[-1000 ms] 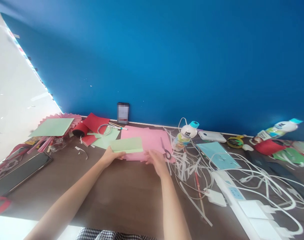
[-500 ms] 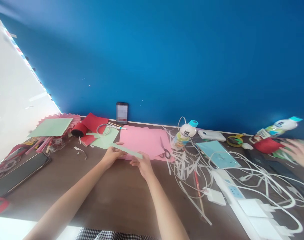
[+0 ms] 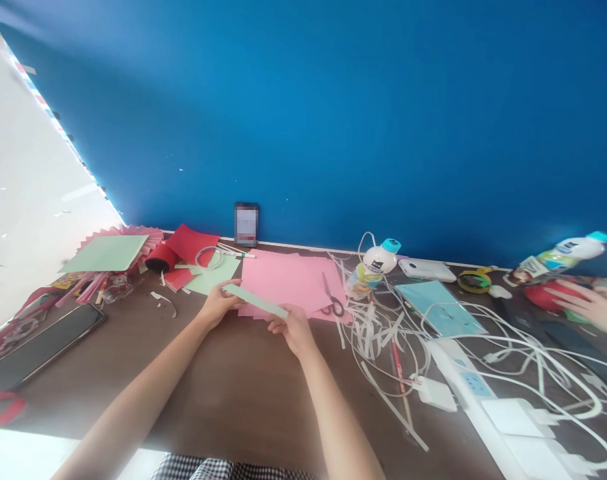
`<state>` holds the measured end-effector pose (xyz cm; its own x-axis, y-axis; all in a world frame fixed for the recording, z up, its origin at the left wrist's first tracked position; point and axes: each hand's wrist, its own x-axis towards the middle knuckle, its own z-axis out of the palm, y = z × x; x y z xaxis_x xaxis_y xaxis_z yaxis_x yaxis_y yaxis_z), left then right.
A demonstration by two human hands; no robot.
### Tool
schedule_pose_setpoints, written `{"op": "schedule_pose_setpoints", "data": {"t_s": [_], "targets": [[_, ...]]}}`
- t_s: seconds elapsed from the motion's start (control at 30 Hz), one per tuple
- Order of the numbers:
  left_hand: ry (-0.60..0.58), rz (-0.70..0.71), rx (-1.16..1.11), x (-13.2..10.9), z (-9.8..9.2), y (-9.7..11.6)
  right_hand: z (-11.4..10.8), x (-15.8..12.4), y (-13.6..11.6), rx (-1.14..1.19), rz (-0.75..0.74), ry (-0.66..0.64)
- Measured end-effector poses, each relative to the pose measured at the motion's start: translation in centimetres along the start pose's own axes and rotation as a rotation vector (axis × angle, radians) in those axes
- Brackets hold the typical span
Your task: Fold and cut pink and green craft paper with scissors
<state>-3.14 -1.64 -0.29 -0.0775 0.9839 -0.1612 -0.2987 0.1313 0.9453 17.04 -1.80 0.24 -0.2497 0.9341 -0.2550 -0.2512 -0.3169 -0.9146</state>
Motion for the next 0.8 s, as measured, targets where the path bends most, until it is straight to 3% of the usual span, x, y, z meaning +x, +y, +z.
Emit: {"op": "schedule_pose_setpoints", "data": {"t_s": [0.37, 0.57, 0.67, 0.8], "targets": [[0.109, 0.084, -0.094, 0.34, -0.54, 0.07, -0.11, 0.14, 0.04, 0.020, 0.015, 0.050], [0.100, 0.146, -0.179, 0.48, -0.76, 0.05, -0.63, 0.59, -0.01, 0.145, 0.026, 0.133], [0.017, 0.150, -0.218, 0.43, -0.84, 0.24, -0.78, 0.69, -0.09, 0.170, 0.031, 0.166], [-0.098, 0.091, -0.093, 0.26, -0.64, -0.07, -0.38, 0.18, -0.05, 0.086, 0.069, 0.088]]}}
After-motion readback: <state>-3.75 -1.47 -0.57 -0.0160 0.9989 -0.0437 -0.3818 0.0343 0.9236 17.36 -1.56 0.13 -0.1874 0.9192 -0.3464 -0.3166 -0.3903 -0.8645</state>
